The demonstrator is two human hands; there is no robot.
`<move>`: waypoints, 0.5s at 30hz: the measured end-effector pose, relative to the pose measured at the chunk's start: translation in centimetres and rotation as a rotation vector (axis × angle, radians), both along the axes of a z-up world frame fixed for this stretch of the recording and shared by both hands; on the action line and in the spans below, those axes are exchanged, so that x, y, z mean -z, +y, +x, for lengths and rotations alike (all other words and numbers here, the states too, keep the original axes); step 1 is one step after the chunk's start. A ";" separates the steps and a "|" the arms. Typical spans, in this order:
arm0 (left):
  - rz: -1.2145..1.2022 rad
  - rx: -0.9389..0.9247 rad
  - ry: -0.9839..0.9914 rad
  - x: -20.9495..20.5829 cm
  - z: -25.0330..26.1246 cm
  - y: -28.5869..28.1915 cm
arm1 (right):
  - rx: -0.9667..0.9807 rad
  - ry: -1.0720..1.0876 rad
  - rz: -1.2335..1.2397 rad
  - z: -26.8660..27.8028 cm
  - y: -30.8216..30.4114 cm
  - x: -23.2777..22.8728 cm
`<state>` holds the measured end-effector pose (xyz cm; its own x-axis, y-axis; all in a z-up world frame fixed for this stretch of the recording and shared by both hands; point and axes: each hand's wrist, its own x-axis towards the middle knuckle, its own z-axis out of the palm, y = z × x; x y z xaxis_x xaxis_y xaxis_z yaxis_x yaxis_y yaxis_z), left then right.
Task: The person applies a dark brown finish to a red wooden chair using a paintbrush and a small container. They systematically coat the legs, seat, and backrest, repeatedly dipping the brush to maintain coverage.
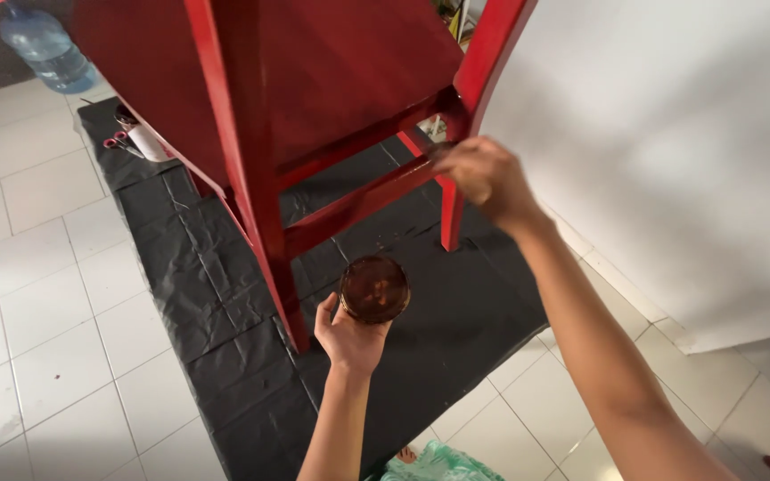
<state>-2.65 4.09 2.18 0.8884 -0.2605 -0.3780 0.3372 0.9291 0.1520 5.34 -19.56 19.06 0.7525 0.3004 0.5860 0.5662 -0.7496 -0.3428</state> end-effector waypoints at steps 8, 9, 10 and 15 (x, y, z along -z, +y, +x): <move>-0.055 -0.054 0.033 0.6 -1.4 1.8 | -0.423 0.015 -0.057 -3.0 9.9 0.1; -0.056 -0.059 0.028 0.8 -1.6 2.1 | -0.452 0.020 -0.013 -3.3 10.8 0.1; -0.058 -0.064 0.022 0.9 -1.8 2.4 | -0.481 0.024 0.031 -3.6 11.5 0.2; -0.025 -0.077 0.039 0.9 -2.7 3.4 | -0.233 0.239 0.720 -3.4 11.4 1.6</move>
<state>-5.36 7.49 1.26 0.8908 -0.2016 -0.4072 0.2695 0.9560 0.1161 1.97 -8.14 17.49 0.8471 0.0743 0.5262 0.5307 -0.1689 -0.8306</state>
